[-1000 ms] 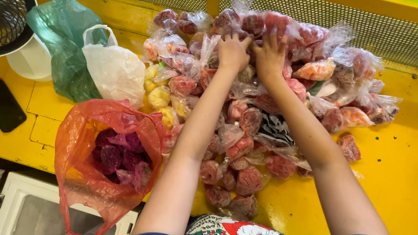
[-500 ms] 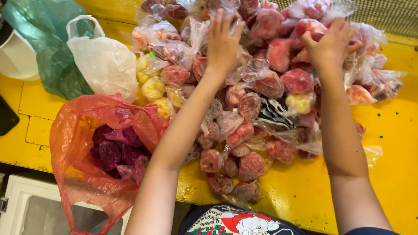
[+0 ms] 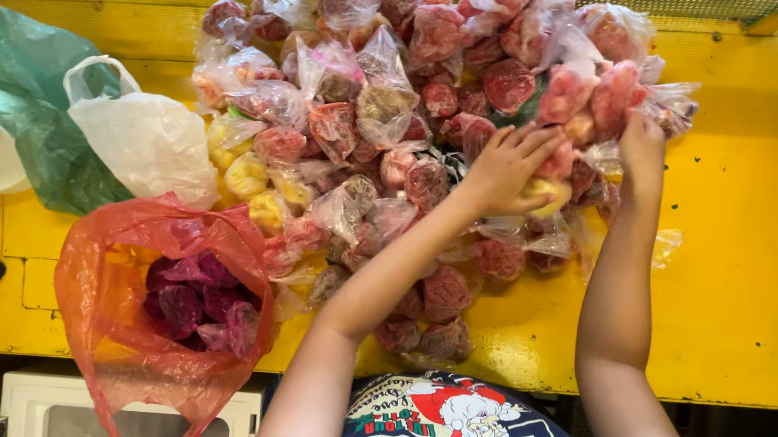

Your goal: The person opens a chest freezer and removes a red plastic bag containing meat. They place the bag on a yellow table and proceed to pack various individually wrapped portions of meat and yellow items into different plastic bags and a striped cloth bag.

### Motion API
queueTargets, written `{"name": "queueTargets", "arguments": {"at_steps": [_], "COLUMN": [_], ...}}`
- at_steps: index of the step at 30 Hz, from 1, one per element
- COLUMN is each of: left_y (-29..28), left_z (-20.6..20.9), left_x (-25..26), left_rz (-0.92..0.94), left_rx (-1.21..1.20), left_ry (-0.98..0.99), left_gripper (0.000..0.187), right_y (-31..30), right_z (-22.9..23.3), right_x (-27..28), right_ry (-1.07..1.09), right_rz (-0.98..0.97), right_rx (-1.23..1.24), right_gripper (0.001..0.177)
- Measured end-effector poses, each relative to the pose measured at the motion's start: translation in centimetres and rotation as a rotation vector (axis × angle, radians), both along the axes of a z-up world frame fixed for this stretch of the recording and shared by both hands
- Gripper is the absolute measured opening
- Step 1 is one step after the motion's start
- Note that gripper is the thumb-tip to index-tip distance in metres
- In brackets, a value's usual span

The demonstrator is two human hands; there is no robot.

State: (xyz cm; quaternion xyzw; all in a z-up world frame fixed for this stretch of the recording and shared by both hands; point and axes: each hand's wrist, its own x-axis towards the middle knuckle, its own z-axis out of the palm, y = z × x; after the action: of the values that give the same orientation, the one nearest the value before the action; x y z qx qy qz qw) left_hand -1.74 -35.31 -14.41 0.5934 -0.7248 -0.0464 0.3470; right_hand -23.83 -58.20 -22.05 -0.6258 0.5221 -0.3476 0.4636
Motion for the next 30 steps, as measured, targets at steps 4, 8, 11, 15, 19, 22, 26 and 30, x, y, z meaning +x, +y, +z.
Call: {"name": "queueTargets", "arguments": {"at_steps": [4,8,11,15,19,22,26,30], "left_y": [-2.2,-3.6,-3.0,0.2,5.3,7.5,8.8,6.5], "left_z": [0.9,0.7,0.3,0.6,1.8,4.1,7.0,8.3], "left_x": [5.6,8.6,7.2,5.5,4.0,4.1,7.9,15.3], "left_rz": [0.139,0.214,0.251,0.366,0.231,0.196,0.010,0.432], "left_rx": [0.180,0.174,0.384,0.392,0.618,0.510,0.526,0.449], "left_ry": [0.245,-0.014,-0.154,-0.216,-0.176,-0.192,0.143,-0.323], "left_gripper": [0.045,0.069,0.086,0.105,0.092,0.094,0.066,0.065], "right_y": [4.1,10.9,10.3,8.0,9.3,10.3,12.0,14.9], "right_z": [7.5,11.5,12.0,10.9,9.4,10.4,13.2,15.0], "right_x": [1.4,9.5,16.4,18.1,13.5,11.3,13.0,20.3], "right_ry": [0.062,0.154,0.362,0.742,0.959,0.931,0.797,0.442], "right_rz": [-0.269,0.299,0.779,0.649,0.543,0.509,0.563,0.877], "right_rx": [-0.484,-0.620,-0.905,-0.732,-0.699,-0.757,-0.750,-0.346], "right_gripper": [0.020,0.018,0.039,0.038,0.033,0.034,0.039,0.054]}}
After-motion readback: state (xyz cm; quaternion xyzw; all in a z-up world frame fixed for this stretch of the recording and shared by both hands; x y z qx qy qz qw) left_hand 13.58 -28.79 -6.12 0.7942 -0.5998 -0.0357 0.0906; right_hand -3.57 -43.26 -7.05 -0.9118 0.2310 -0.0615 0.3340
